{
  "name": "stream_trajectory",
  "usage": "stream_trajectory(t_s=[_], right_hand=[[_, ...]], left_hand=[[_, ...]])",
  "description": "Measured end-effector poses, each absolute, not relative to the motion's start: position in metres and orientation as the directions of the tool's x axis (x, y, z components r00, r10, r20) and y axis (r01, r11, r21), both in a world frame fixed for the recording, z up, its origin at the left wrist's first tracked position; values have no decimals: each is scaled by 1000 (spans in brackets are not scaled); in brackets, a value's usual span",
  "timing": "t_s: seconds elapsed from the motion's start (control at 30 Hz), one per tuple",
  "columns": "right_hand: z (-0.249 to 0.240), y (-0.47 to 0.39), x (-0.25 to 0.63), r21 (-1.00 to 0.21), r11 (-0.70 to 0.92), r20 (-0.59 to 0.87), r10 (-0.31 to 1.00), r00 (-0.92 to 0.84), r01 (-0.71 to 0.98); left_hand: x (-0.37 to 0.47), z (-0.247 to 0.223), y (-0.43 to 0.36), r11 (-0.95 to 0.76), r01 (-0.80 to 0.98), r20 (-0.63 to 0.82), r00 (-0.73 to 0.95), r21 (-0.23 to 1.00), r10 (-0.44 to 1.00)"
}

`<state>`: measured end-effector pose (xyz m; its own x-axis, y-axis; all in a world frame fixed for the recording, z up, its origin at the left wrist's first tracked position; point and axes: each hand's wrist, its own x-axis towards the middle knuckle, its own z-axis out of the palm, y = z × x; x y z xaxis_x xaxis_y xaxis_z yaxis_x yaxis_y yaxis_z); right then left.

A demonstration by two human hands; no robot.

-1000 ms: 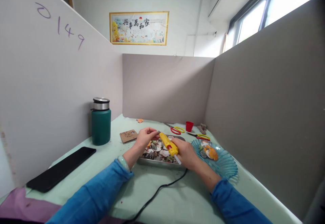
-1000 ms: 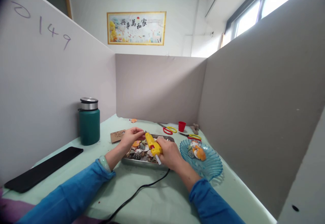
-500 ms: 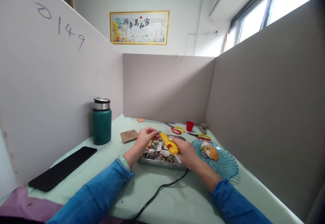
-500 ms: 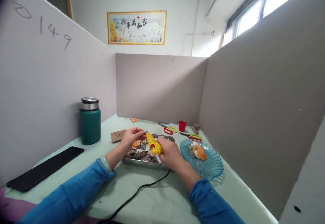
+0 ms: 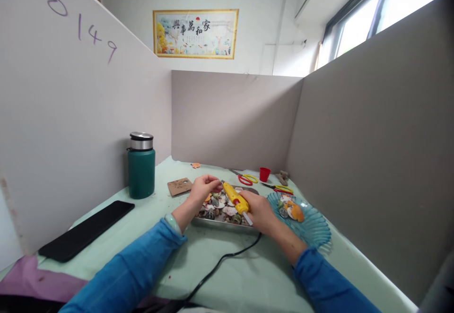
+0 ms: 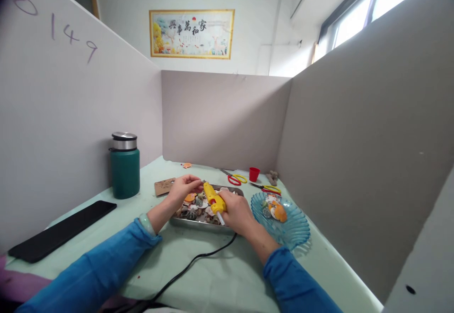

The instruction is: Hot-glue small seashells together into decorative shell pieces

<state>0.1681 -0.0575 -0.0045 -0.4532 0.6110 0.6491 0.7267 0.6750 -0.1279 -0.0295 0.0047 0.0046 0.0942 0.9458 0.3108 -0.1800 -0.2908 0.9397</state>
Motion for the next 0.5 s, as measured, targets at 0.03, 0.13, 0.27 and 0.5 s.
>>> stream_trajectory(t_s=[0.03,0.13,0.27,0.5], right_hand=[[-4,-57,168,-126,676,650,609,-454,726],[-5,-57,168,-121,677,656,604,-453,726],[-6,-56,168,-120,672,661,604,-446,731],[-5,-57,168,-125,662,657,614,-438,739]], left_hand=[[-29,5,4,-287,-184,308,93,940,947],[-29,7,3,-279,-196,301,92,940,949],[-29,6,2,-276,-212,303,105,937,947],[-28,4,5,-288,-220,315,100,932,944]])
